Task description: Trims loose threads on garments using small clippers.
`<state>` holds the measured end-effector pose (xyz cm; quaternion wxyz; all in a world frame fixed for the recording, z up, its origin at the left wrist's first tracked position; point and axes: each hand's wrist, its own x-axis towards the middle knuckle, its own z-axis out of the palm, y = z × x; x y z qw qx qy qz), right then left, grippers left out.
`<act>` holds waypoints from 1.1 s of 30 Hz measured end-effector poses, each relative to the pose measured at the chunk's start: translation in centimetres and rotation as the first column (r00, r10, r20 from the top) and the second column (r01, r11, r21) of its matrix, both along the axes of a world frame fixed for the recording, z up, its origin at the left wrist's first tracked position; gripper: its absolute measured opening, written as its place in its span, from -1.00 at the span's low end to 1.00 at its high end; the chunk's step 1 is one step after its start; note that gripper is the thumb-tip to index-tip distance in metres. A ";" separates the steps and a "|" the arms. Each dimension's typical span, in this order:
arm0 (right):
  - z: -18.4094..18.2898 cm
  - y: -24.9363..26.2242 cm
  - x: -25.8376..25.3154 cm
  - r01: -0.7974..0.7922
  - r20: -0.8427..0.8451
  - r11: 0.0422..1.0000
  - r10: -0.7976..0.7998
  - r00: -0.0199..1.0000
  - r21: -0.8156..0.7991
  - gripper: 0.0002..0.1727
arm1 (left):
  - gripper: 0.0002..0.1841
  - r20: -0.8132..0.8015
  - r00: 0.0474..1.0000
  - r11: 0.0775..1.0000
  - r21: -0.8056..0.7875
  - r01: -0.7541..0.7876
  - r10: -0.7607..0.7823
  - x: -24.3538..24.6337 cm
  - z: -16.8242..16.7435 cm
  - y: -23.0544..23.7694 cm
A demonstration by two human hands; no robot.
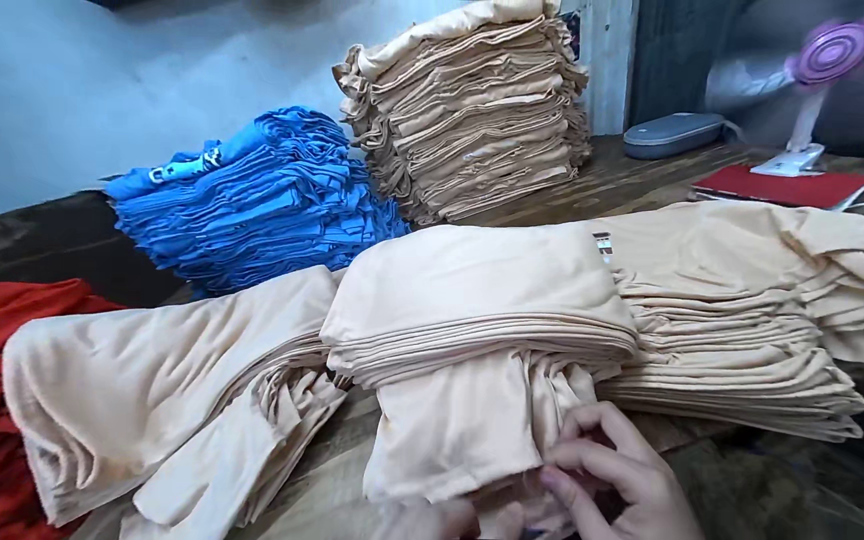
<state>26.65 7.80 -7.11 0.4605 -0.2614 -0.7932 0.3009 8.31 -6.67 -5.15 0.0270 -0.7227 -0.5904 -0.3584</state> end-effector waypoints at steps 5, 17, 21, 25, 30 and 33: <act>-1.0 -0.7 0.1 -0.089 -0.262 0.970 0.028 0.965 -0.224 -0.94 | -0.68 -0.211 0.953 0.954 0.251 -0.162 0.217 -0.2 2.6 2.8; -1.7 -0.5 0.2 -0.096 -0.280 0.993 0.072 0.957 -0.074 -0.92 | -0.73 -0.335 0.928 0.978 0.177 -0.107 0.162 0.2 3.4 6.0; -2.1 0.9 3.3 -0.113 0.087 0.977 0.099 0.991 0.179 -0.70 | -0.57 -0.050 0.995 0.996 -0.024 -0.091 0.090 -2.1 2.4 4.9; -1.0 -0.8 1.6 0.157 0.015 0.929 -0.172 0.985 0.336 -0.54 | -0.80 0.176 0.984 0.999 -0.030 0.020 -0.015 -2.7 1.0 4.8; -0.2 -1.1 -4.3 0.228 -0.225 0.941 -0.172 0.959 0.251 -0.66 | -0.80 0.222 0.971 0.995 0.072 0.075 -0.090 -3.6 2.1 5.1; -0.1 0.4 -5.9 -0.100 -0.547 0.994 0.107 0.830 0.043 -0.61 | -0.81 0.282 0.959 0.997 0.079 0.012 -0.034 -3.6 2.4 5.6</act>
